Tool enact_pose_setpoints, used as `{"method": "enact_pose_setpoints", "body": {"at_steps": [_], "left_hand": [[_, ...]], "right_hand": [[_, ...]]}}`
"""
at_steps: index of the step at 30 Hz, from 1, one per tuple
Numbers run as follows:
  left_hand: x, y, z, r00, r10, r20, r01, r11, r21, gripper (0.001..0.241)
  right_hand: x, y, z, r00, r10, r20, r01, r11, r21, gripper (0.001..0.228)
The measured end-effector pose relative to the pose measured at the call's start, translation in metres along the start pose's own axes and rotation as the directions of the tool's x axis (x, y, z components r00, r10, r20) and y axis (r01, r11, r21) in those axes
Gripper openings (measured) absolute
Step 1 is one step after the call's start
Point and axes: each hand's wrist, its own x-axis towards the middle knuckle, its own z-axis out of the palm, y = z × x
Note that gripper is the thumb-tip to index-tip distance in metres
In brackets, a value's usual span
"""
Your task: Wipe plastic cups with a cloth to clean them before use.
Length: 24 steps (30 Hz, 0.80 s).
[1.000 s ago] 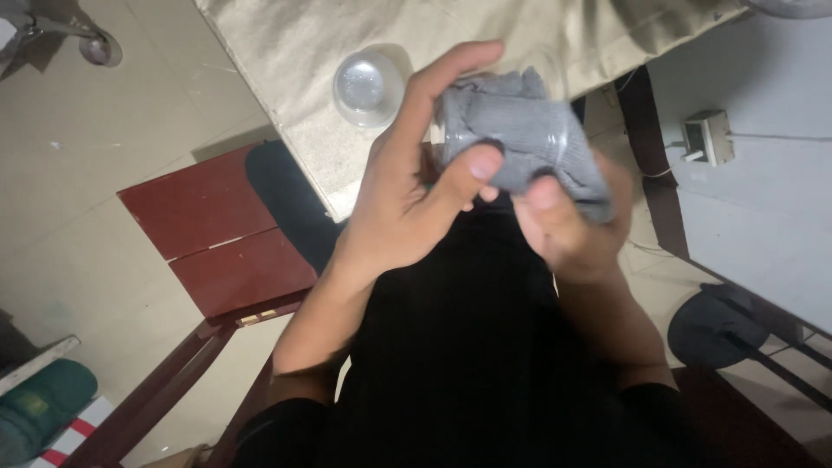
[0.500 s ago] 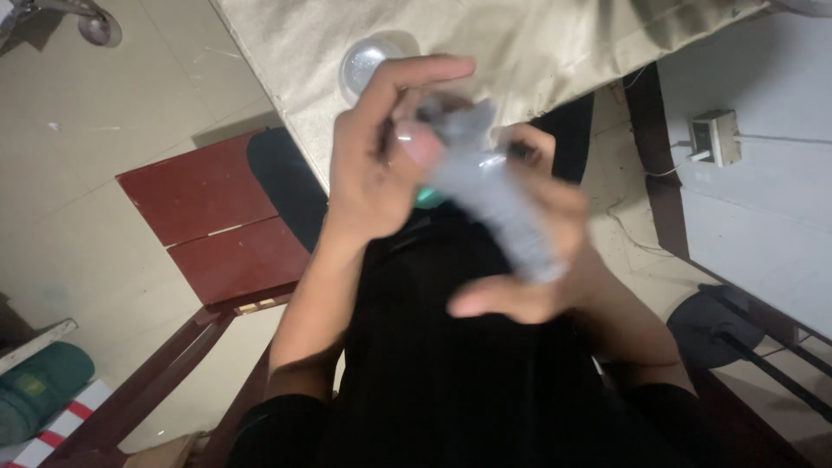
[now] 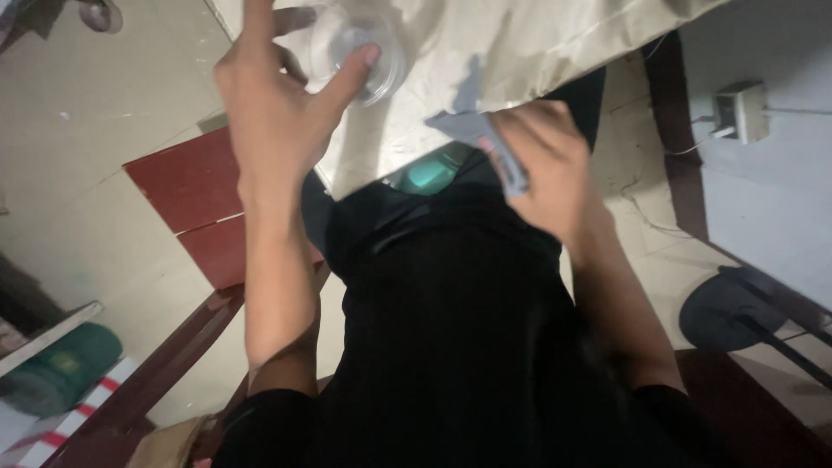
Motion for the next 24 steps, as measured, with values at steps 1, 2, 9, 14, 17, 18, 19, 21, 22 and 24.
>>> {"method": "enact_pose_setpoints", "body": {"at_steps": [1,2,9,14,17,18,19,21,22,24], "left_hand": [[-0.004,-0.016,0.008,1.000,-0.004,0.007,0.004,1.000,0.007,0.059],[-0.008,-0.031,0.016,0.998,-0.036,0.050,0.035,0.999,0.038,0.063],[-0.013,-0.071,0.055,0.974,-0.172,0.148,0.154,0.980,0.122,0.065],[-0.030,-0.118,0.083,0.998,-0.014,0.057,0.013,1.000,0.025,0.069],[-0.044,-0.145,0.106,0.997,0.067,0.030,-0.061,0.985,-0.159,0.085],[-0.048,-0.152,0.116,0.997,0.025,0.068,-0.005,0.956,-0.293,0.095],[-0.048,-0.155,0.119,0.997,0.026,0.067,-0.005,0.956,-0.293,0.095],[-0.051,-0.159,0.127,0.998,-0.054,0.035,0.064,0.902,-0.428,0.104],[-0.051,-0.156,0.127,0.998,-0.059,0.038,0.070,0.902,-0.426,0.104],[-0.050,-0.153,0.126,0.998,-0.064,0.022,0.066,0.867,-0.494,0.118]], "right_hand": [[0.000,-0.001,-0.007,1.000,0.005,0.000,-0.005,1.000,0.010,0.013],[0.000,-0.002,-0.015,0.999,0.052,0.006,-0.052,0.999,0.001,0.015],[-0.001,0.004,-0.033,0.979,0.197,-0.056,-0.195,0.980,0.047,0.017],[0.011,0.020,-0.026,0.980,0.195,-0.029,-0.193,0.980,0.040,0.015],[0.025,0.036,-0.007,0.973,0.232,-0.002,-0.231,0.967,0.105,0.014],[0.030,0.042,0.001,0.969,0.249,0.002,-0.246,0.958,0.149,0.015],[0.033,0.054,0.019,0.969,0.248,0.002,-0.246,0.958,0.149,0.015],[0.035,0.077,0.056,0.959,0.257,-0.118,-0.245,0.963,0.110,0.023],[0.036,0.084,0.070,0.959,0.261,-0.115,-0.248,0.962,0.113,0.023],[0.039,0.101,0.097,0.989,0.054,-0.140,-0.097,0.940,-0.328,0.034]]}}
